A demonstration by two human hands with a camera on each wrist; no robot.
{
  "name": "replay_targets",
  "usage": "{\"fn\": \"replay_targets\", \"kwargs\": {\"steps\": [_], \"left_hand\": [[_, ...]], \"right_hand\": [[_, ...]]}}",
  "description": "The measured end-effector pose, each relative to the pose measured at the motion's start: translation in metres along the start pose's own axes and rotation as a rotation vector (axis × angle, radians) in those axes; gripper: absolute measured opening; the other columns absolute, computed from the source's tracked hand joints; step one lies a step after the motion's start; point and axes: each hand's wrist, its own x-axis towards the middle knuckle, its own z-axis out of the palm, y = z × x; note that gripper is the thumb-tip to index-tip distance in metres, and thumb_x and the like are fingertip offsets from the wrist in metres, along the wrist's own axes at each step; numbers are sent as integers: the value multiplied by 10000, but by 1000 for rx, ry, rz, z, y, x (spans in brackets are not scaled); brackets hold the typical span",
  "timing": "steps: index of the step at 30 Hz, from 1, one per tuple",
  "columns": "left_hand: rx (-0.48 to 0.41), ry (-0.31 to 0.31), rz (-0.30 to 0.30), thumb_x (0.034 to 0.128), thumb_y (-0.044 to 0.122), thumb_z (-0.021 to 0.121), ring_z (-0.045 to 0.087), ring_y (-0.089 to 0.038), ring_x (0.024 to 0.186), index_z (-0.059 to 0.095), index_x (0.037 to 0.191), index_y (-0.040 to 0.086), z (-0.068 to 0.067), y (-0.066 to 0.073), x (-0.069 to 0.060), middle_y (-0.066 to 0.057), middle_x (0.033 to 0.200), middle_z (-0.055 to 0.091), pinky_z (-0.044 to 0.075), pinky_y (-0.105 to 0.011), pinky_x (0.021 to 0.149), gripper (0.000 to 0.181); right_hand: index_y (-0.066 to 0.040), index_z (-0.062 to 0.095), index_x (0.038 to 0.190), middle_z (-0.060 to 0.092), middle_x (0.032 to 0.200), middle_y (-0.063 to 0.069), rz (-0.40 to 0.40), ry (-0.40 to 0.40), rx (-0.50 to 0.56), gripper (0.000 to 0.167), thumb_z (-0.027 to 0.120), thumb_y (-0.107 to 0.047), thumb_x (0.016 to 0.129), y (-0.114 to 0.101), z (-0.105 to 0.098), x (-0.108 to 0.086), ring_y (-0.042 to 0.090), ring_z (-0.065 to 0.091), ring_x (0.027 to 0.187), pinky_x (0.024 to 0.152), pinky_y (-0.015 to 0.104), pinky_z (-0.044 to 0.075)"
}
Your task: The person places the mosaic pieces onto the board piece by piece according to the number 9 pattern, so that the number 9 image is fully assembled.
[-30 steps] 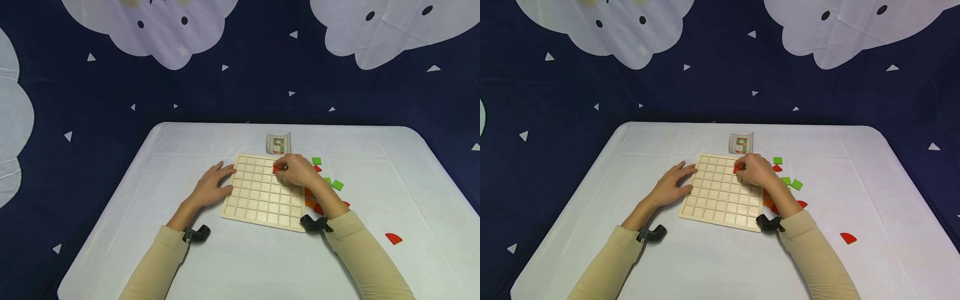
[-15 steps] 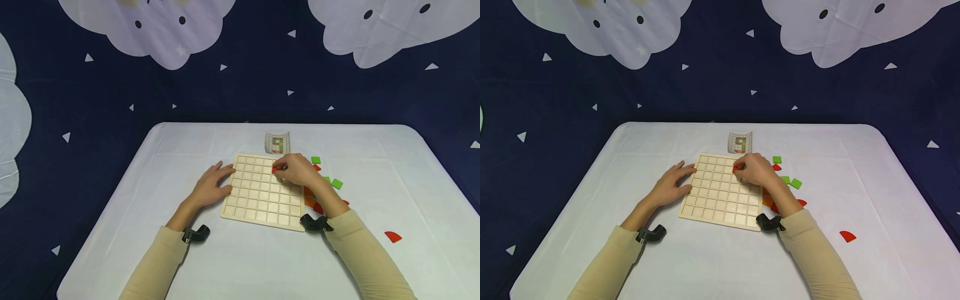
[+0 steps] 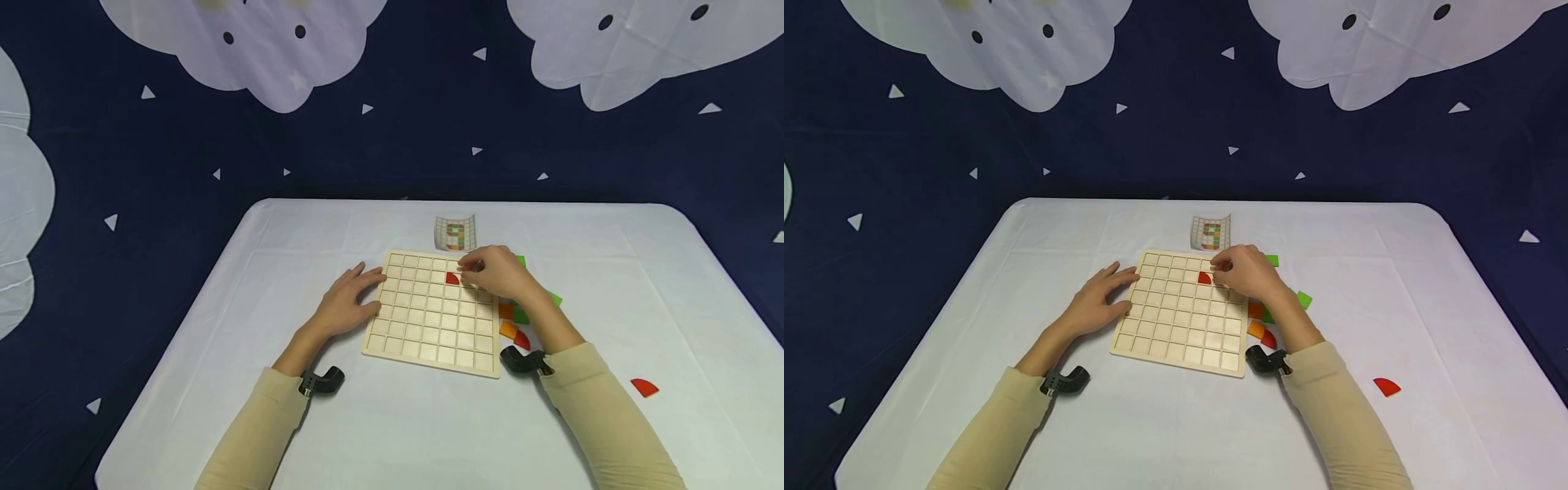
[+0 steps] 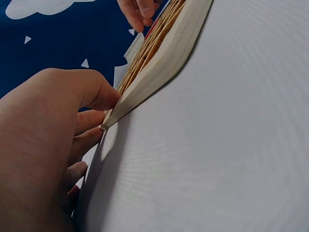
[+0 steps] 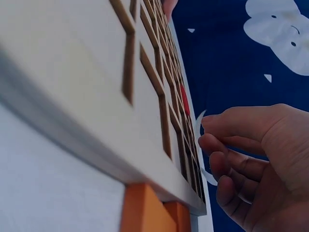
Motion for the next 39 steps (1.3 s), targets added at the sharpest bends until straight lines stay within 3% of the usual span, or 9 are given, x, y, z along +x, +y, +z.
{"fn": "replay_targets", "kwargs": {"steps": [6,28,39], "left_hand": [[-7,4,7,844,305,611,177,-176,1435,559,1365,209,1,0,0,104,1468,417,156,-443,1153,532],[-3,17,12,842,306,625,200,-192,1430,566,1353,221,2,-1,1,103,1457,434,157,-438,1152,521],[-3,15,16,840,311,614,191,-192,1432,564,1356,205,1,-2,2,100,1461,429,155,-429,1154,529]], "right_hand": [[-76,720,1125,681,981,35,28,8,0,275,679,-193,880,3,-7,-4,186,607,811,666,344,507],[-46,679,1182,658,1006,88,130,90,5,332,667,-206,892,33,-40,-13,220,574,712,555,335,483],[-51,665,1204,658,1050,106,184,82,-29,364,660,-233,889,48,-55,-20,262,576,874,687,377,471]]}}
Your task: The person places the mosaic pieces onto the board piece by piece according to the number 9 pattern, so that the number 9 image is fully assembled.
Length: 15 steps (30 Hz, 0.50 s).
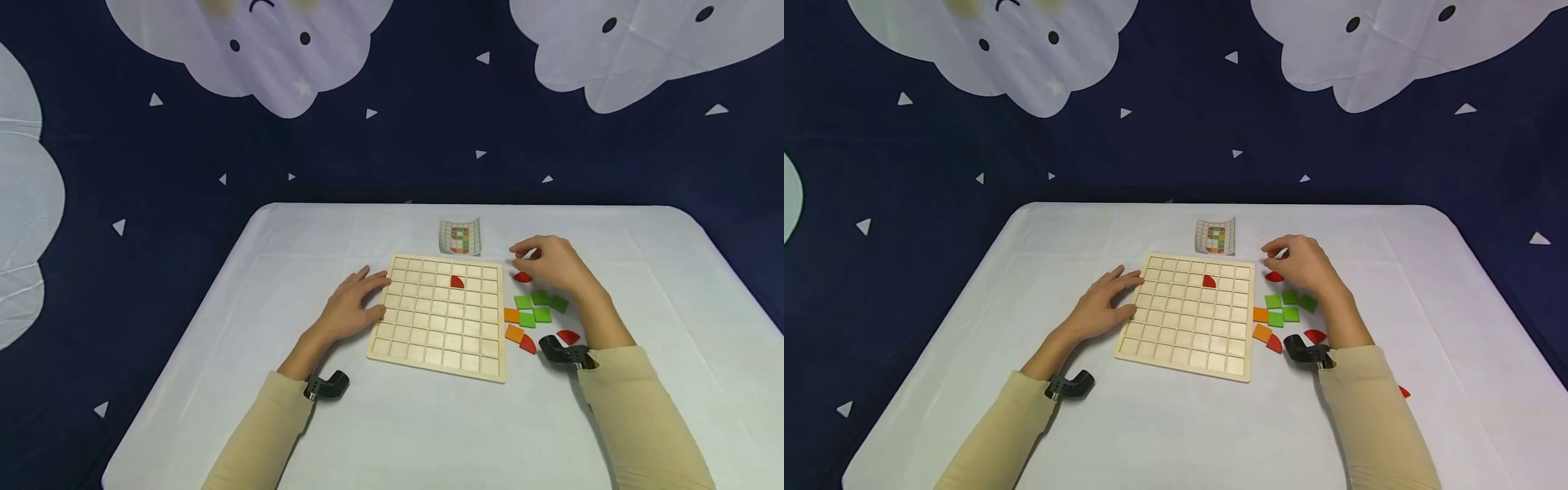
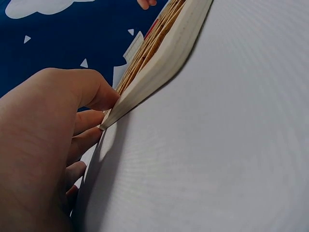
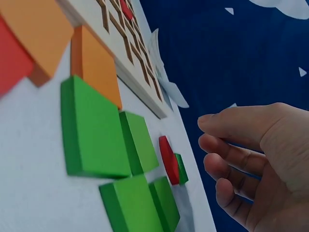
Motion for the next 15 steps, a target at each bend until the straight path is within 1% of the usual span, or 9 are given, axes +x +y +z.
{"fn": "replay_targets", "kwargs": {"steps": [4,8,10,13,15], "left_hand": [[-2,3,9,841,311,614,194,-195,1432,567,1353,196,0,0,0,89,1459,434,150,-422,1156,528],[4,13,13,838,309,620,201,-197,1430,571,1349,202,0,-1,-1,92,1456,438,168,-451,1150,525],[7,10,10,838,310,621,195,-195,1432,567,1352,209,1,-1,-2,96,1460,432,170,-466,1147,528],[10,5,8,842,314,618,189,-192,1433,562,1356,216,1,-2,-2,101,1464,425,173,-469,1146,527],[10,11,9,845,315,614,191,-189,1432,563,1355,218,1,-2,-1,104,1464,424,176,-468,1145,522]], "right_hand": [[-49,660,1211,651,1074,120,23,-5,2,365,653,-217,887,7,-2,0,280,570,900,697,388,473],[-37,655,1214,634,1124,166,31,-12,3,360,650,-177,882,13,-1,-1,328,557,978,771,445,477],[-38,654,1219,615,1155,182,45,-23,-2,365,650,-161,875,16,-1,-1,338,535,995,787,451,468],[-42,655,1225,590,1144,188,55,-39,-14,377,648,-116,855,19,0,-1,324,497,936,731,411,442],[-33,657,1220,582,1117,185,41,-36,-22,385,641,-78,839,20,0,0,308,475,889,688,387,411]]}}
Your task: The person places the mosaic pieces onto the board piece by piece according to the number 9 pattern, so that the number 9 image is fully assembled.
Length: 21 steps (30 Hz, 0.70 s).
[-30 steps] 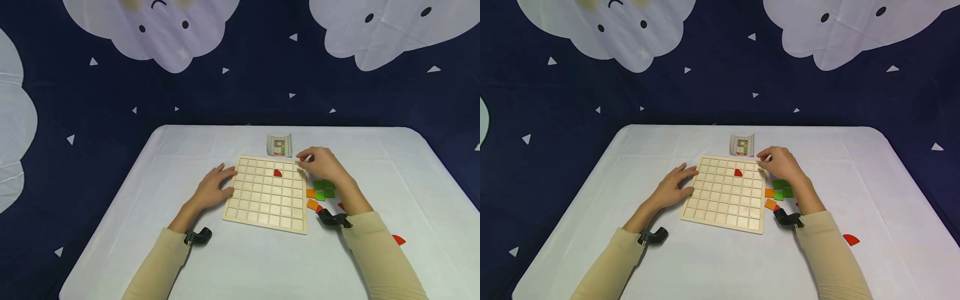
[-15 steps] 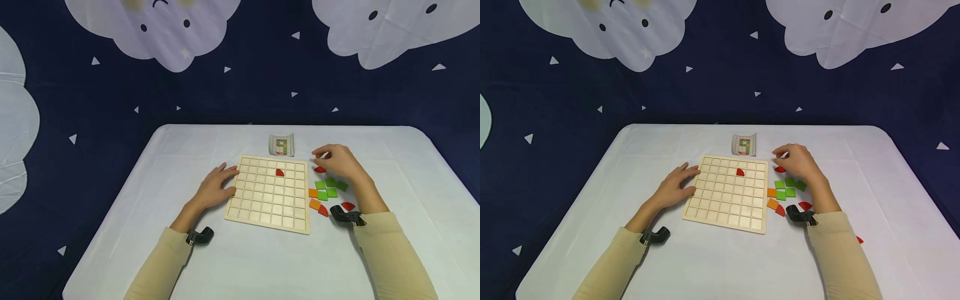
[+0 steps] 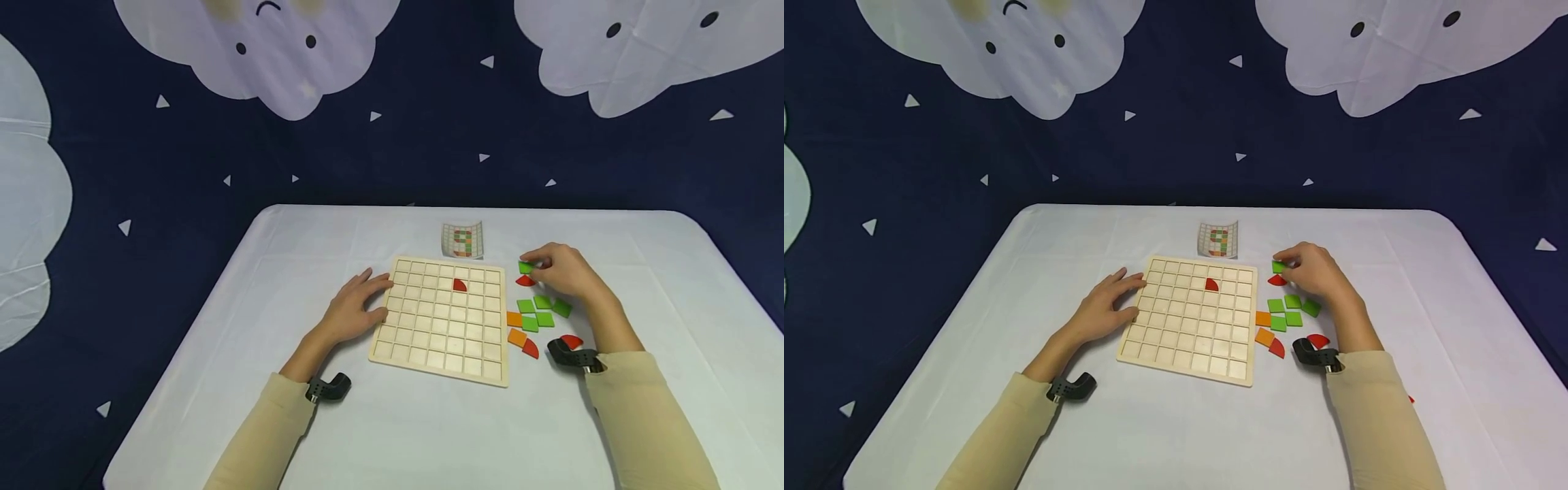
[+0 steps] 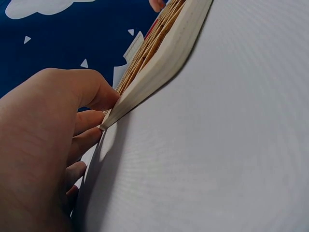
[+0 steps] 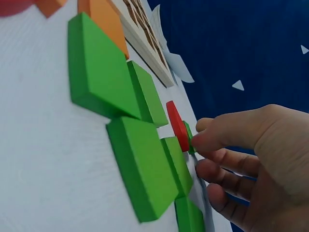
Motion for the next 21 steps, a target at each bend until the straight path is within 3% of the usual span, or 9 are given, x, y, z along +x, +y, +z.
{"fn": "replay_targets", "kwargs": {"steps": [21], "left_hand": [[-2,0,5,853,311,615,200,-187,1430,563,1357,214,0,-1,1,104,1463,426,168,-434,1151,516]], "right_hand": [[-19,652,1224,556,1186,211,-8,4,-22,381,627,-69,847,6,5,1,335,473,936,806,467,441]]}}
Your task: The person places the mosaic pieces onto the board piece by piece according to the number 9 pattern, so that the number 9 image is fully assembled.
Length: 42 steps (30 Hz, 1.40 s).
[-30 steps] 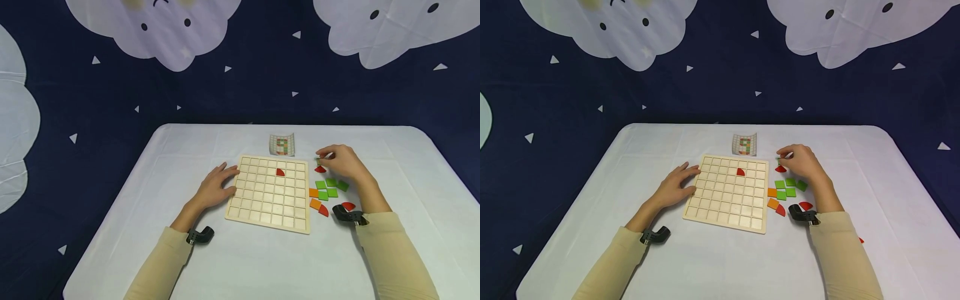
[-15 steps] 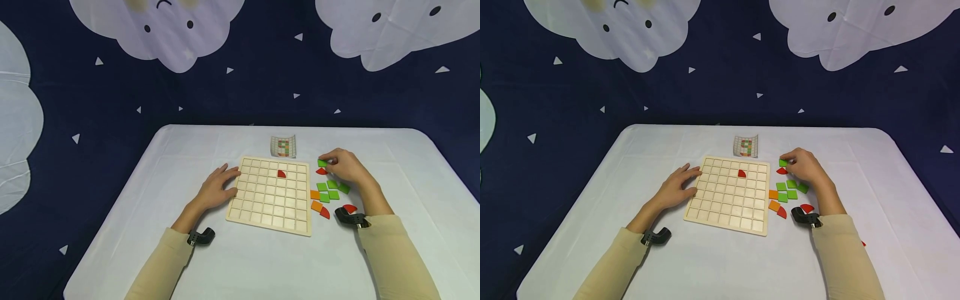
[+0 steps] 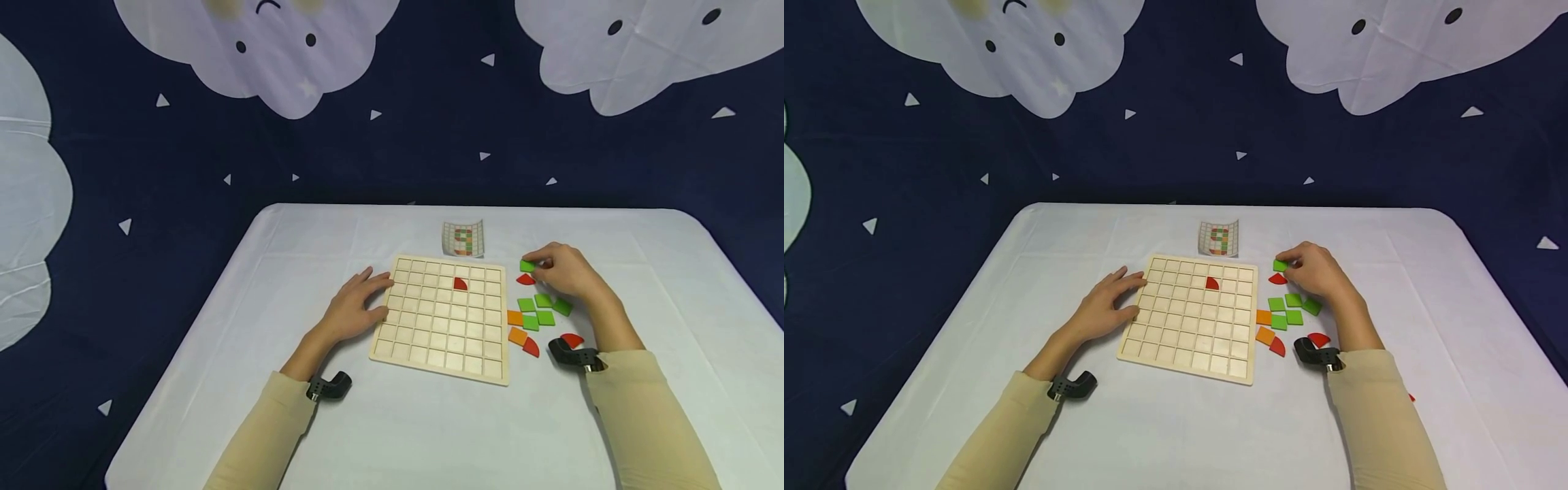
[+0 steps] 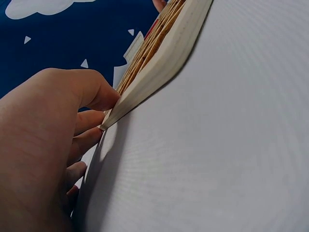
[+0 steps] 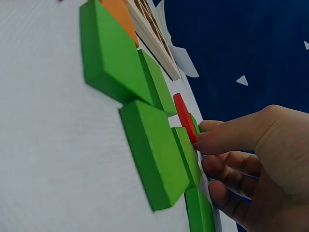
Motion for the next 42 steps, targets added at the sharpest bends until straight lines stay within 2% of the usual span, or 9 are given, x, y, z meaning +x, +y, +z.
{"fn": "replay_targets", "kwargs": {"steps": [13,20,25,33,42], "left_hand": [[-1,2,1,841,297,625,211,-202,1427,572,1347,197,-1,3,0,94,1459,435,168,-425,1153,519],[-1,-5,-9,848,304,618,200,-187,1429,564,1356,209,-1,2,0,107,1462,427,176,-454,1146,519],[2,-4,-5,853,304,617,200,-185,1430,562,1358,209,-1,2,0,106,1462,426,163,-425,1152,517],[1,-4,-11,854,306,611,197,-182,1430,559,1360,208,-1,3,-1,103,1463,426,156,-420,1154,518],[-1,4,-2,841,293,621,212,-199,1427,573,1346,193,-1,4,0,86,1454,443,165,-417,1154,517]], "right_hand": [[-8,650,1222,555,1173,205,-54,9,-14,359,618,-86,873,-7,-1,-1,307,474,875,701,406,417],[-13,665,1203,577,1163,212,-92,15,-8,332,626,-74,879,-6,2,1,314,494,887,750,450,442],[-13,660,1212,576,1182,214,-112,14,-6,336,626,-77,884,-5,4,2,323,512,930,823,510,449],[-28,666,1213,578,1193,199,-150,8,31,326,641,-78,891,-11,6,3,330,539,975,869,534,449],[-55,673,1211,590,1175,158,-185,8,50,321,639,-73,893,-17,9,3,307,549,968,826,484,473]]}}
